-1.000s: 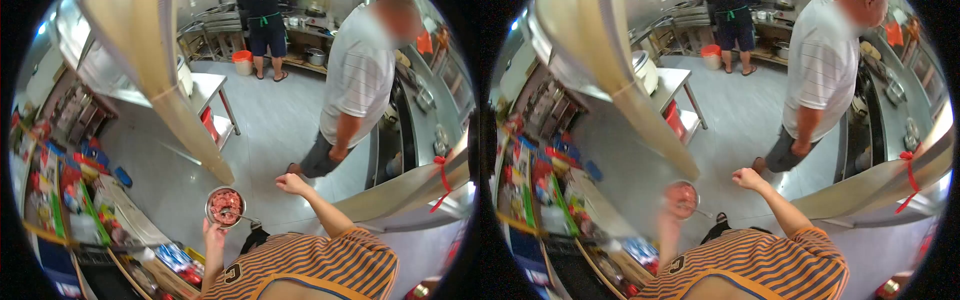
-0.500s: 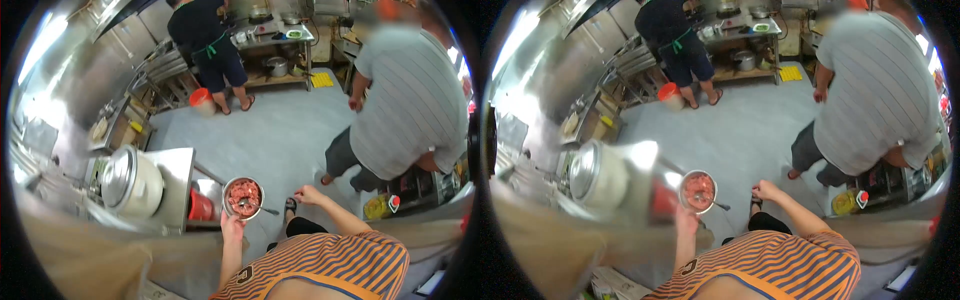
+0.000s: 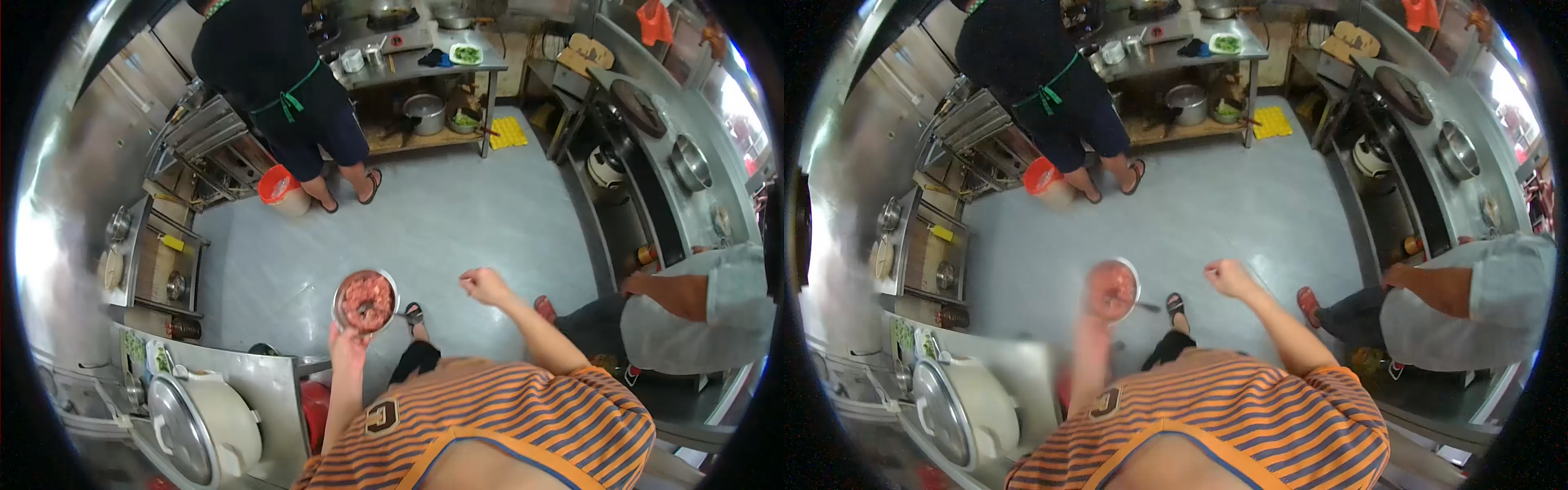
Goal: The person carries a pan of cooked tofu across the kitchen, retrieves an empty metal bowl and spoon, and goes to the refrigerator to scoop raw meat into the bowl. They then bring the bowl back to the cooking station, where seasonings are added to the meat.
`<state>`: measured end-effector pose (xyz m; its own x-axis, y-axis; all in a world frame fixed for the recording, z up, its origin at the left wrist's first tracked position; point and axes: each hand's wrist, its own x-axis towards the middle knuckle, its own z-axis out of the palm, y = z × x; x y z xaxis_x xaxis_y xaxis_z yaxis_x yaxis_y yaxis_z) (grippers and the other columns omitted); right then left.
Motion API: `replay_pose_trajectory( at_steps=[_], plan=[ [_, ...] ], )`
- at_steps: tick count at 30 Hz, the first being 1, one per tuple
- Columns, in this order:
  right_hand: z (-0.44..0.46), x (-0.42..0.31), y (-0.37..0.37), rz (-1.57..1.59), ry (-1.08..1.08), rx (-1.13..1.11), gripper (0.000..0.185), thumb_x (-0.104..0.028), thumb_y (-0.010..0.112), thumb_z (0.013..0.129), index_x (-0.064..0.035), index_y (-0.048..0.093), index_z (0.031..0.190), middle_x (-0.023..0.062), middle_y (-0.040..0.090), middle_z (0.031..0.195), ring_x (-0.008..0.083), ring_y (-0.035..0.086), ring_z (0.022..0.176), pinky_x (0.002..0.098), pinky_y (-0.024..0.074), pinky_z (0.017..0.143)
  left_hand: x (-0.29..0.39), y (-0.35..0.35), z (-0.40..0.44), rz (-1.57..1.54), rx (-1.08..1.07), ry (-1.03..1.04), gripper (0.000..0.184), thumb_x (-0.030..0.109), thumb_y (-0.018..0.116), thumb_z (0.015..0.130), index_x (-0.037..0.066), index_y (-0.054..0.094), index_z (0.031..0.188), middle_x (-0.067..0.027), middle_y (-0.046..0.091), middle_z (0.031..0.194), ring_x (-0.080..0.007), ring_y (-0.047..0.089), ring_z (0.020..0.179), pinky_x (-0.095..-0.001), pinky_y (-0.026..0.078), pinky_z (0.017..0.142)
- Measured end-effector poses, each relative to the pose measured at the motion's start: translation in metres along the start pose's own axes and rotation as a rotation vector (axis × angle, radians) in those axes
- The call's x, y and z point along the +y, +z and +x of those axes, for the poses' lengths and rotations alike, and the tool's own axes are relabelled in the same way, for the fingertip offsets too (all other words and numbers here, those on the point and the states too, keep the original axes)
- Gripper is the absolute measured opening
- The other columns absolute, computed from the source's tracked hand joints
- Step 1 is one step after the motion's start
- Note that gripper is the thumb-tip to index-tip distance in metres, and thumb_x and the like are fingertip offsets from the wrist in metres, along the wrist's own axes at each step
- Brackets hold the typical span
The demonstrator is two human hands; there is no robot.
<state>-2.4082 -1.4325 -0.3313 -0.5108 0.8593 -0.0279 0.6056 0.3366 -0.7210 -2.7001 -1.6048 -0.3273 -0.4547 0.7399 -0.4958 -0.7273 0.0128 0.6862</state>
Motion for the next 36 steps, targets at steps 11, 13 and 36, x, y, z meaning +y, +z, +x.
replay_pose_trajectory(
  at_steps=[11,13,36],
  plan=[
    [0.19,0.063,-0.082,0.262,0.39,0.326,0.019,-0.011,0.051,0.08,0.0038,0.061,0.086,0.0072,0.059,0.061,0.0129,0.057,0.056,0.0268,0.0439,0.052,0.116,0.245,0.276,0.134,-0.251,-0.04,0.049,-0.004,0.045,0.07,0.015,0.042,0.115,-0.006,0.057,0.095,-0.0171,0.059,0.069,-0.0249,0.048,0.046],
    [0.24,0.076,-0.097,0.311,0.417,0.35,0.02,-0.01,0.05,0.08,0.0045,0.06,0.089,0.0068,0.059,0.062,0.0129,0.058,0.057,0.0263,0.0436,0.053,0.124,0.285,0.329,0.144,-0.338,-0.014,0.049,-0.005,0.044,0.07,0.014,0.042,0.115,-0.0071,0.058,0.092,-0.0178,0.059,0.063,-0.0252,0.048,0.044],
    [1.004,0.128,-0.186,0.859,0.346,0.276,0.066,-0.034,0.066,0.073,0.0001,0.041,0.123,0.0131,0.059,0.097,0.013,0.058,0.075,0.0244,0.0407,0.048,0.188,0.519,0.682,0.273,-0.148,0.023,0.048,-0.004,0.043,0.069,0.009,0.043,0.115,-0.0071,0.056,0.097,-0.0134,0.058,0.066,-0.0238,0.047,0.044]
  ],
)
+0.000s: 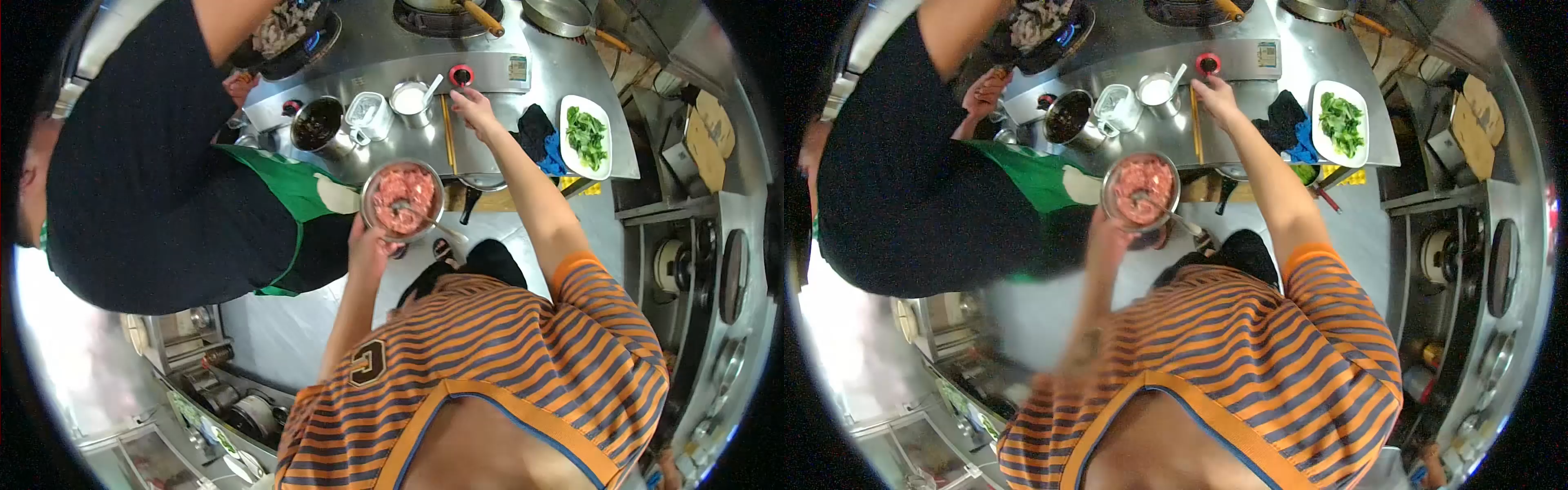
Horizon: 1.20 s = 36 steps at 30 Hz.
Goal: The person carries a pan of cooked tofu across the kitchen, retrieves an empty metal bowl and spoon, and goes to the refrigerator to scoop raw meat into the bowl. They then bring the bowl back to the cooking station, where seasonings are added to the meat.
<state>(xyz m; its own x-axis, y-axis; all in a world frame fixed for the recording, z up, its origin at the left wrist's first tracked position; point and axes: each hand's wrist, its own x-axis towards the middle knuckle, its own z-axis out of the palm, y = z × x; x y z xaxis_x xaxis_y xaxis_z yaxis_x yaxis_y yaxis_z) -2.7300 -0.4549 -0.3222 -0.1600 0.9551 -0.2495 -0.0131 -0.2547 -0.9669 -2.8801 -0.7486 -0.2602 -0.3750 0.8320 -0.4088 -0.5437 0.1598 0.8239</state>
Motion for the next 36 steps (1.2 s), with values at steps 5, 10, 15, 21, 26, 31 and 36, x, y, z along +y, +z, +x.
replay_pose_trajectory(
  at_steps=[5,10,15,21,26,31,36],
  plan=[
    [0.041,-0.021,0.022,-0.081,0.006,-0.062,0.058,-0.033,0.065,0.075,-0.0004,0.046,0.119,0.0103,0.061,0.091,0.0124,0.057,0.072,0.0237,0.0437,0.057,0.018,0.013,0.048,-0.065,0.005,0.006,0.051,-0.007,0.042,0.067,0.009,0.042,0.116,-0.0078,0.057,0.092,-0.0136,0.057,0.059,-0.0224,0.05,0.042],
    [0.064,-0.018,0.027,-0.421,-0.479,-0.19,0.021,-0.02,0.057,0.079,-0.001,0.064,0.085,0.0126,0.063,0.071,0.0168,0.06,0.063,0.027,0.0458,0.06,0.002,0.028,0.076,-0.141,0.126,0.059,0.05,-0.007,0.042,0.067,0.008,0.043,0.114,-0.0081,0.056,0.089,-0.0137,0.058,0.058,-0.0253,0.053,0.043],
    [0.048,-0.025,0.029,-0.414,-0.623,-0.131,0.021,-0.019,0.056,0.08,0.0001,0.063,0.084,0.0173,0.062,0.072,0.0231,0.062,0.064,0.0302,0.0465,0.06,-0.008,0.038,0.081,-0.17,0.169,0.018,0.052,-0.006,0.042,0.067,0.01,0.041,0.116,-0.0102,0.057,0.094,-0.0158,0.061,0.063,-0.026,0.053,0.041],
    [0.063,0.004,0.026,-0.247,-0.293,-0.109,0.021,-0.019,0.057,0.079,-0.0007,0.064,0.084,0.0069,0.061,0.062,0.009,0.055,0.057,0.0251,0.0442,0.056,-0.016,0.049,0.086,-0.159,0.274,0.023,0.05,-0.005,0.041,0.068,0.01,0.042,0.116,-0.0095,0.056,0.096,-0.016,0.06,0.061,-0.0251,0.053,0.042],
    [0.06,-0.008,0.015,0.108,-0.103,-0.176,0.018,-0.016,0.053,0.084,-0.0012,0.064,0.084,0.0009,0.057,0.064,0.0055,0.047,0.051,0.0205,0.0356,0.044,-0.015,0.054,0.093,-0.132,0.305,0.044,0.05,-0.004,0.042,0.068,0.011,0.043,0.115,-0.0092,0.057,0.094,-0.0172,0.06,0.061,-0.025,0.053,0.043],
    [0.019,-0.052,0.008,0.222,-0.025,-0.274,0.017,-0.016,0.054,0.085,-0.0017,0.063,0.088,-0.0016,0.055,0.063,0.0048,0.043,0.047,0.018,0.0334,0.042,-0.013,0.054,0.102,-0.164,0.271,0.054,0.047,-0.002,0.044,0.069,0.011,0.042,0.114,-0.0093,0.057,0.093,-0.0175,0.06,0.062,-0.0251,0.052,0.044],
    [-0.001,-0.059,0.003,-0.295,-0.754,-0.457,0.015,-0.013,0.056,0.083,-0.0011,0.064,0.089,0.0031,0.057,0.067,0.0079,0.049,0.057,0.0214,0.0386,0.05,-0.013,0.059,0.111,-0.142,0.251,0.037,0.047,-0.003,0.044,0.07,0.012,0.043,0.114,-0.0081,0.057,0.095,-0.0173,0.061,0.064,-0.0256,0.052,0.045]
  ],
)
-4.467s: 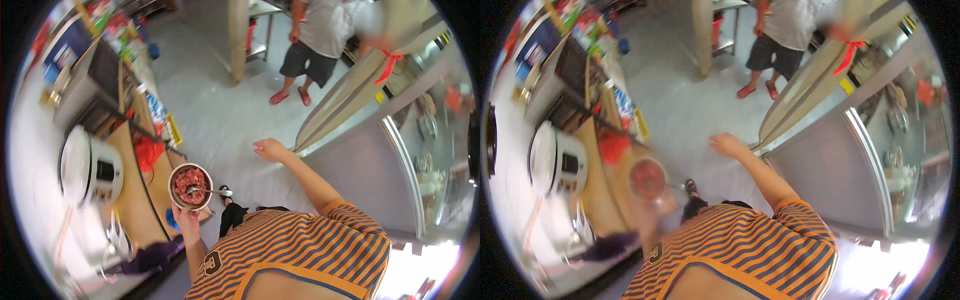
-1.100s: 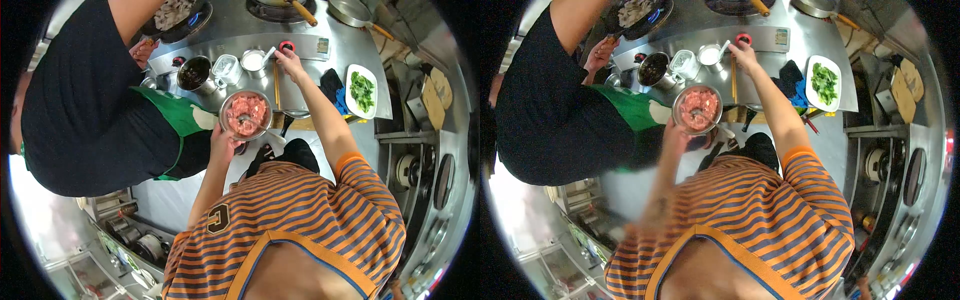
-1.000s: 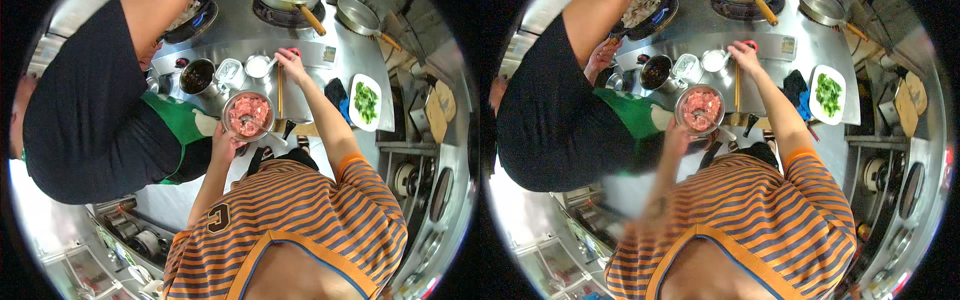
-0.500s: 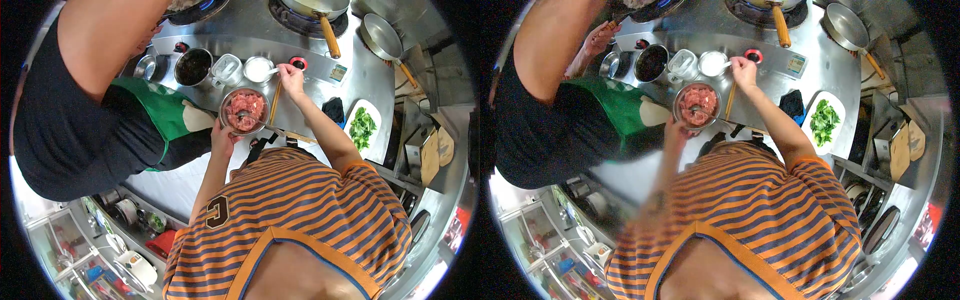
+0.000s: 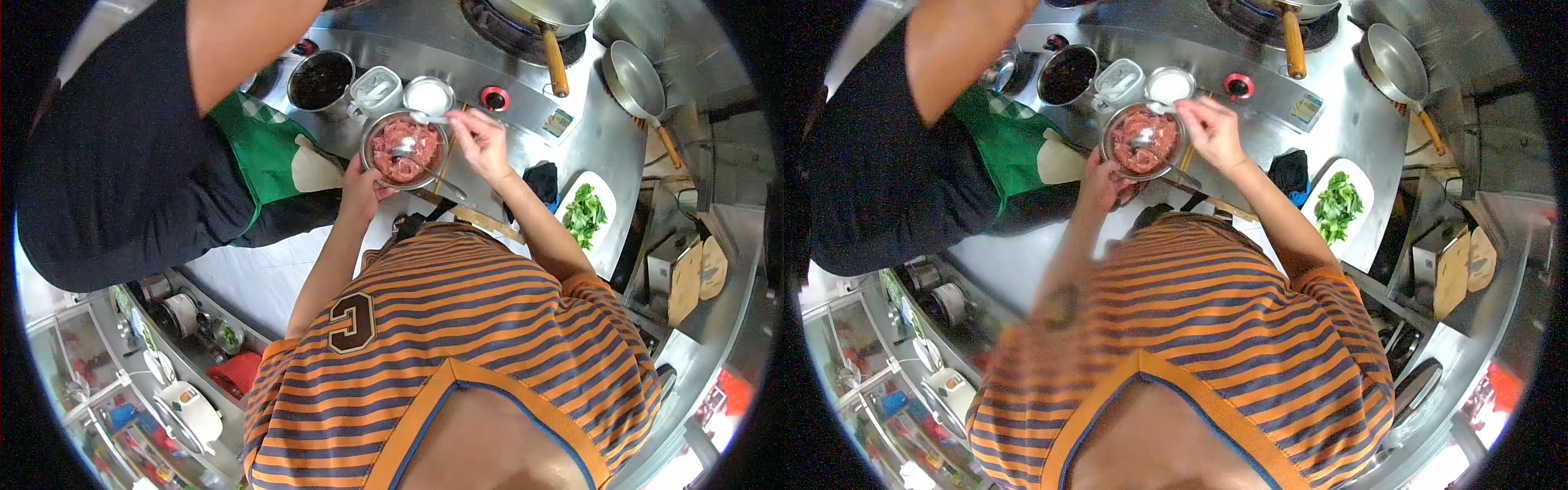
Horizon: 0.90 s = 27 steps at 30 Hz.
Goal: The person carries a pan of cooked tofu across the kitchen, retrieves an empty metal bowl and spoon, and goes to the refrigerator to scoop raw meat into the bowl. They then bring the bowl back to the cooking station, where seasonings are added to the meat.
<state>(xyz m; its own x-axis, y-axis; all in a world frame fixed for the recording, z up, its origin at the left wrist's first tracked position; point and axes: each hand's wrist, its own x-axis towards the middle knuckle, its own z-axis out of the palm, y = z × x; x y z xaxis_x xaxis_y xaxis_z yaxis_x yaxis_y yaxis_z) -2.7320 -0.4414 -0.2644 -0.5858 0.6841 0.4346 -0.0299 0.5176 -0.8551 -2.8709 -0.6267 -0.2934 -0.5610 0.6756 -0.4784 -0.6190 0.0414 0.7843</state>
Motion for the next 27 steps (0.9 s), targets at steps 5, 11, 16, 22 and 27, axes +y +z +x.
replay_pose_trajectory(
  at_steps=[5,11,16,22,27],
  plan=[
    [0.026,0.043,0.008,-0.124,0.029,0.158,0.013,-0.01,0.058,0.079,-0.0003,0.063,0.086,0.0094,0.058,0.065,0.0148,0.053,0.057,0.0252,0.0419,0.055,0.004,-0.004,-0.006,0.002,-0.007,-0.012,0.047,-0.003,0.043,0.069,0.013,0.044,0.114,-0.007,0.057,0.096,-0.0175,0.061,0.067,-0.0256,0.052,0.044],
    [0.022,0.092,0.026,-0.021,0.245,0.187,0.019,-0.017,0.061,0.077,-0.0018,0.063,0.088,0.01,0.061,0.07,0.0205,0.058,0.061,0.0284,0.0451,0.058,0.0,-0.02,-0.012,-0.008,0.048,-0.012,0.054,-0.005,0.04,0.067,0.012,0.042,0.118,-0.0082,0.056,0.098,-0.0178,0.061,0.063,-0.0257,0.052,0.043],
    [0.033,0.032,0.012,-0.545,0.052,0.184,0.023,-0.021,0.065,0.073,-0.005,0.064,0.09,0.009,0.061,0.08,0.0227,0.057,0.074,0.0324,0.0449,0.068,0.001,-0.029,-0.021,-0.044,0.079,0.024,0.056,-0.006,0.04,0.066,0.012,0.041,0.119,-0.0082,0.056,0.097,-0.0172,0.06,0.062,-0.025,0.052,0.041],
    [0.081,0.017,0.095,-0.588,-0.154,-0.345,0.014,-0.017,0.058,0.073,-0.0137,0.066,0.085,0.0107,0.061,0.083,0.0263,0.057,0.084,0.0395,0.0457,0.074,0.004,-0.043,-0.036,-0.117,0.156,0.046,0.057,-0.007,0.041,0.066,0.012,0.04,0.12,-0.0072,0.057,0.096,-0.0163,0.06,0.061,-0.025,0.052,0.041],
    [0.122,0.047,0.16,-0.78,-0.052,-0.694,0.02,-0.013,0.057,0.068,-0.0145,0.066,0.086,0.0119,0.062,0.085,0.029,0.059,0.081,0.0415,0.0471,0.072,0.003,-0.057,-0.042,-0.154,0.193,0.095,0.058,-0.007,0.041,0.066,0.013,0.04,0.121,-0.0054,0.057,0.092,-0.0148,0.059,0.059,-0.0246,0.052,0.04]
  ],
)
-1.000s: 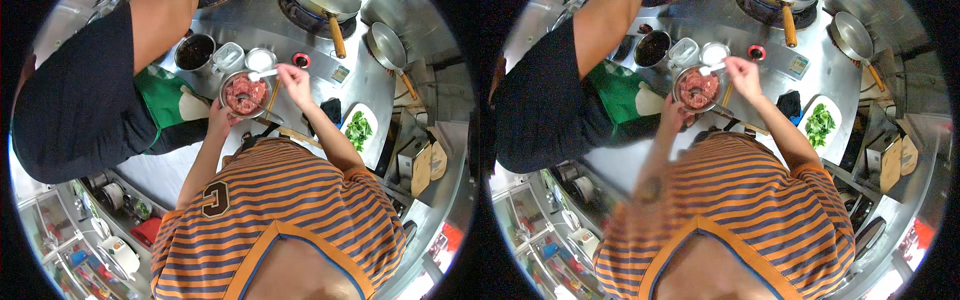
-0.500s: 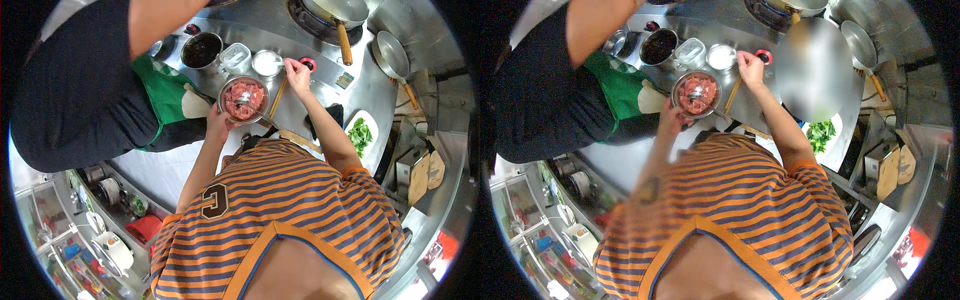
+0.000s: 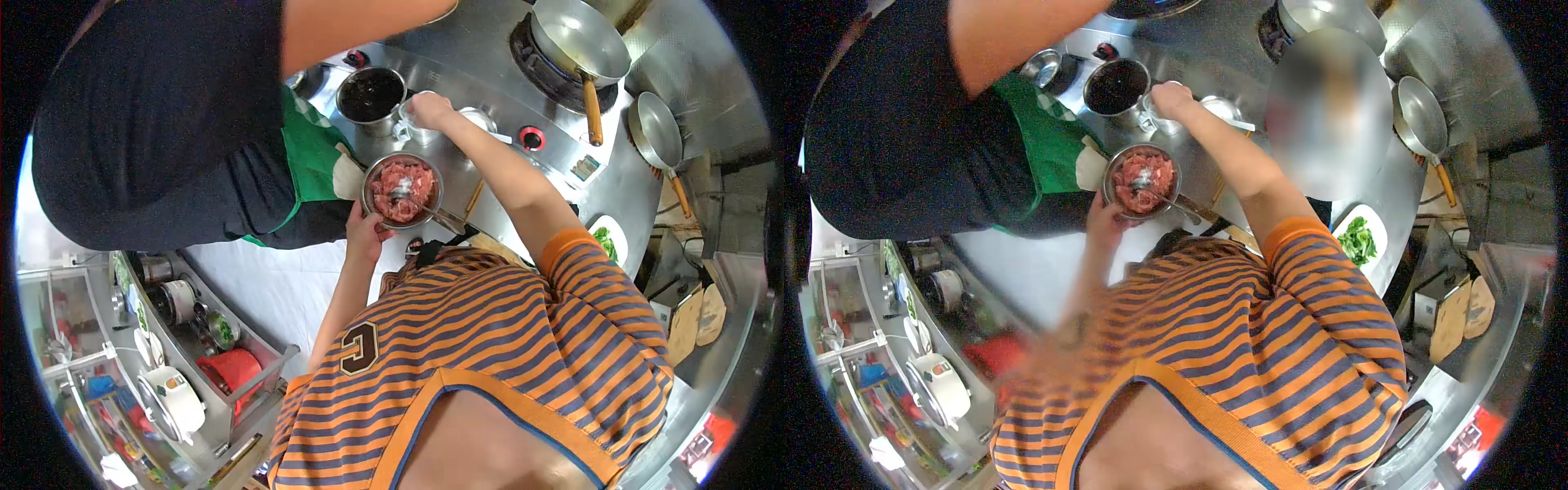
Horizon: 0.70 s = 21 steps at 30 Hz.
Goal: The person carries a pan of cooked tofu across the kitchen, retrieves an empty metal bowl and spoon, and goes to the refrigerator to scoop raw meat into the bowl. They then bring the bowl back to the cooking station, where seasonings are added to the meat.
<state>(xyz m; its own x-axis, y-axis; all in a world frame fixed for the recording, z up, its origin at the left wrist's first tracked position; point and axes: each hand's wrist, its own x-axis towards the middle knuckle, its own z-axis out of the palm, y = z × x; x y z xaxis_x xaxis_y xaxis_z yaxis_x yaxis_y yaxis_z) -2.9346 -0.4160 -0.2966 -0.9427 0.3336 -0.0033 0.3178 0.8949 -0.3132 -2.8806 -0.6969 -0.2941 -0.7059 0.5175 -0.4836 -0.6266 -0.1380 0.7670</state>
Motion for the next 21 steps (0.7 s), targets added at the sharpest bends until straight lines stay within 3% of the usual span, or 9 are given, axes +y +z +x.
replay_pose_trajectory(
  at_steps=[2,6,10,15,21],
  plan=[
    [0.003,-0.005,-0.007,-0.002,-0.054,-0.166,0.022,-0.013,0.057,0.065,-0.0135,0.065,0.086,0.0138,0.062,0.087,0.0294,0.059,0.086,0.041,0.0472,0.074,0.002,-0.008,-0.002,0.013,0.027,-0.036,0.059,-0.007,0.041,0.067,0.014,0.04,0.122,-0.006,0.056,0.094,-0.0148,0.059,0.06,-0.024,0.051,0.039],
    [-0.008,0.004,-0.018,-0.024,0.038,0.028,0.019,-0.017,0.053,0.068,-0.0132,0.065,0.082,0.0146,0.062,0.083,0.0313,0.059,0.081,0.0427,0.0473,0.072,0.002,-0.015,-0.007,-0.027,0.069,0.012,0.061,-0.007,0.041,0.067,0.014,0.039,0.124,-0.0068,0.056,0.099,-0.0155,0.06,0.063,-0.0237,0.051,0.04],
    [-0.011,0.024,-0.009,0.212,0.113,0.207,0.015,-0.017,0.051,0.07,-0.0115,0.064,0.076,0.0158,0.061,0.076,0.0339,0.059,0.076,0.0423,0.0469,0.07,0.006,-0.017,-0.016,0.004,0.112,-0.01,0.062,-0.007,0.04,0.067,0.015,0.038,0.125,-0.0066,0.056,0.101,-0.0158,0.061,0.065,-0.023,0.052,0.041],
    [-0.013,0.023,0.003,0.276,0.031,0.164,0.015,-0.018,0.051,0.072,-0.0092,0.062,0.075,0.0164,0.06,0.075,0.0354,0.058,0.074,0.044,0.0456,0.068,0.005,-0.014,-0.011,0.004,0.082,0.017,0.059,-0.006,0.039,0.067,0.013,0.04,0.123,-0.0068,0.057,0.099,-0.0146,0.061,0.063,-0.0229,0.053,0.043],
    [-0.024,0.022,-0.007,0.199,0.163,0.191,0.013,-0.016,0.053,0.069,-0.012,0.065,0.074,0.0148,0.062,0.079,0.0338,0.059,0.078,0.0413,0.0465,0.072,0.005,-0.009,-0.011,0.004,0.041,0.023,0.057,-0.006,0.04,0.069,0.013,0.04,0.122,-0.0063,0.057,0.095,-0.015,0.06,0.062,-0.0234,0.052,0.042]
  ],
)
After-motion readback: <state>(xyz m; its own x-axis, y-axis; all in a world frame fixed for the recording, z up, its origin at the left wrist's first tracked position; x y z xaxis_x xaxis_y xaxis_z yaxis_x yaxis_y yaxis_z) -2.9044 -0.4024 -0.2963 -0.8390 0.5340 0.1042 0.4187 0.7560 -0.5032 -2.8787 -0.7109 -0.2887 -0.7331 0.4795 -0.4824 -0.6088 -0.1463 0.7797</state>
